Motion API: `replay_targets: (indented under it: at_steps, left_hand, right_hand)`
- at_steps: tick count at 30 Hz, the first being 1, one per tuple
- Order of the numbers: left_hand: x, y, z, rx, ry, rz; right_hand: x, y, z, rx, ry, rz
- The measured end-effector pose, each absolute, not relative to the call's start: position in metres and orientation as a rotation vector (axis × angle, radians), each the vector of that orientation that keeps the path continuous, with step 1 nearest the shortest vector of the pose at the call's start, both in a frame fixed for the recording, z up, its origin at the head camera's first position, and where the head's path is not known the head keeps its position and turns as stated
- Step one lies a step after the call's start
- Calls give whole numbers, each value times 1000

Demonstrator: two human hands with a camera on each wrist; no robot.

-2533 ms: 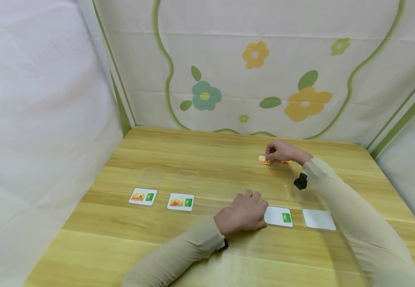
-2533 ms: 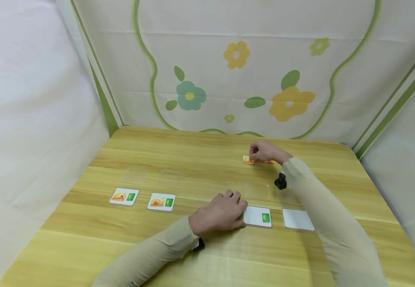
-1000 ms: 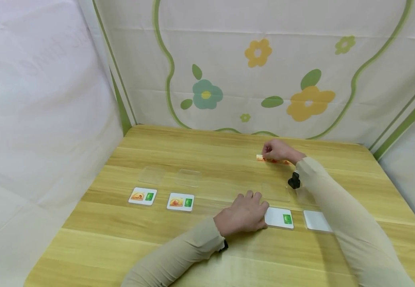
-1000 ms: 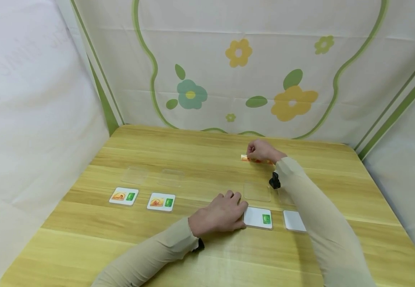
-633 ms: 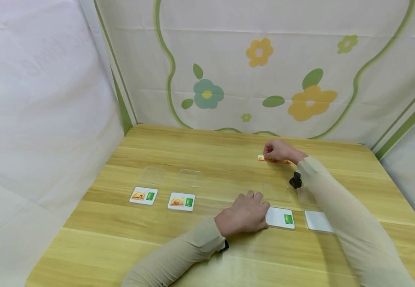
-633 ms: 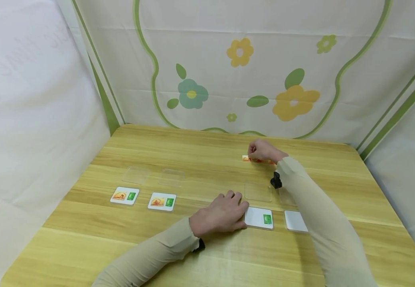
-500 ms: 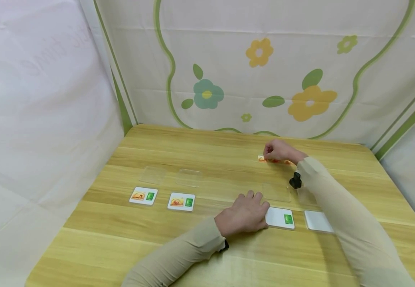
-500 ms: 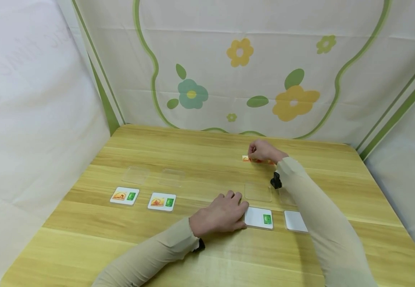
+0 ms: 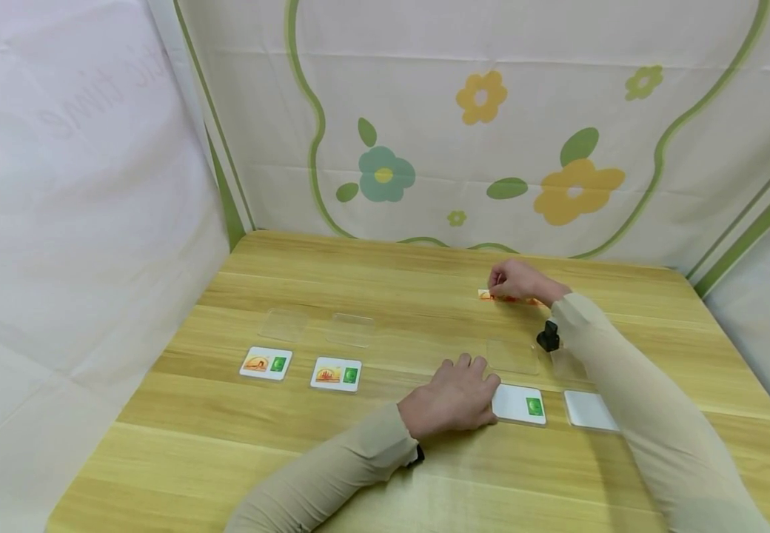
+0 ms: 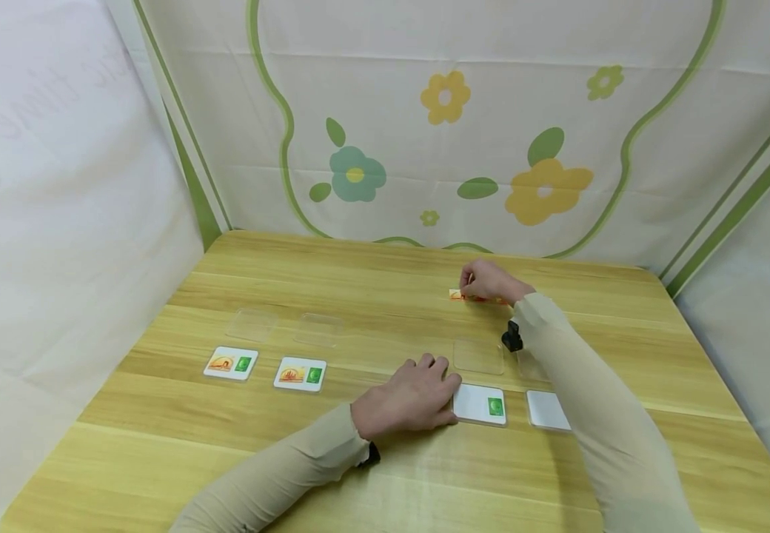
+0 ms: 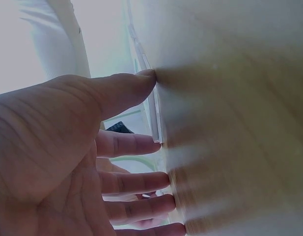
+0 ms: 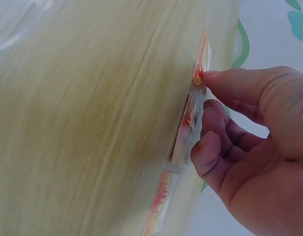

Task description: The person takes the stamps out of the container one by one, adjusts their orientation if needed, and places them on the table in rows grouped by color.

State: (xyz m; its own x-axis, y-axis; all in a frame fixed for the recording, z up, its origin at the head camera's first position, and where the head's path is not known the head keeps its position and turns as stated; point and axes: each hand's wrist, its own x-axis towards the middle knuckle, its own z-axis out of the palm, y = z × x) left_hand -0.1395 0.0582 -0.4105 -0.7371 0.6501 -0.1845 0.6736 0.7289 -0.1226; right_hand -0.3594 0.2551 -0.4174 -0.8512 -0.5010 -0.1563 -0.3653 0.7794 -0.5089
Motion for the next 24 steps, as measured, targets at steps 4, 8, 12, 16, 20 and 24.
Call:
replay_targets:
  at_steps: [4, 8, 12, 16, 20, 24]
  left_hand:
    - [-139, 58, -410, 1077, 2793, -269]
    - [-139, 59, -411, 1078, 2786, -267]
    - [-139, 59, -410, 1065, 2777, -263]
    - [-139, 56, -409, 1057, 2777, -225]
    - [-140, 54, -409, 1047, 2782, -192]
    - [-140, 54, -410, 1051, 2788, -201]
  right_hand:
    - [-357, 257, -416, -674, 2693, -711]
    - [-353, 261, -413, -710, 2719, -712]
    - [-349, 263, -410, -732, 2721, -709]
    - [-345, 265, -407, -741, 2702, -722]
    - [-339, 266, -402, -729, 2670, -746]
    - [-332, 267, -396, -718, 2655, -769]
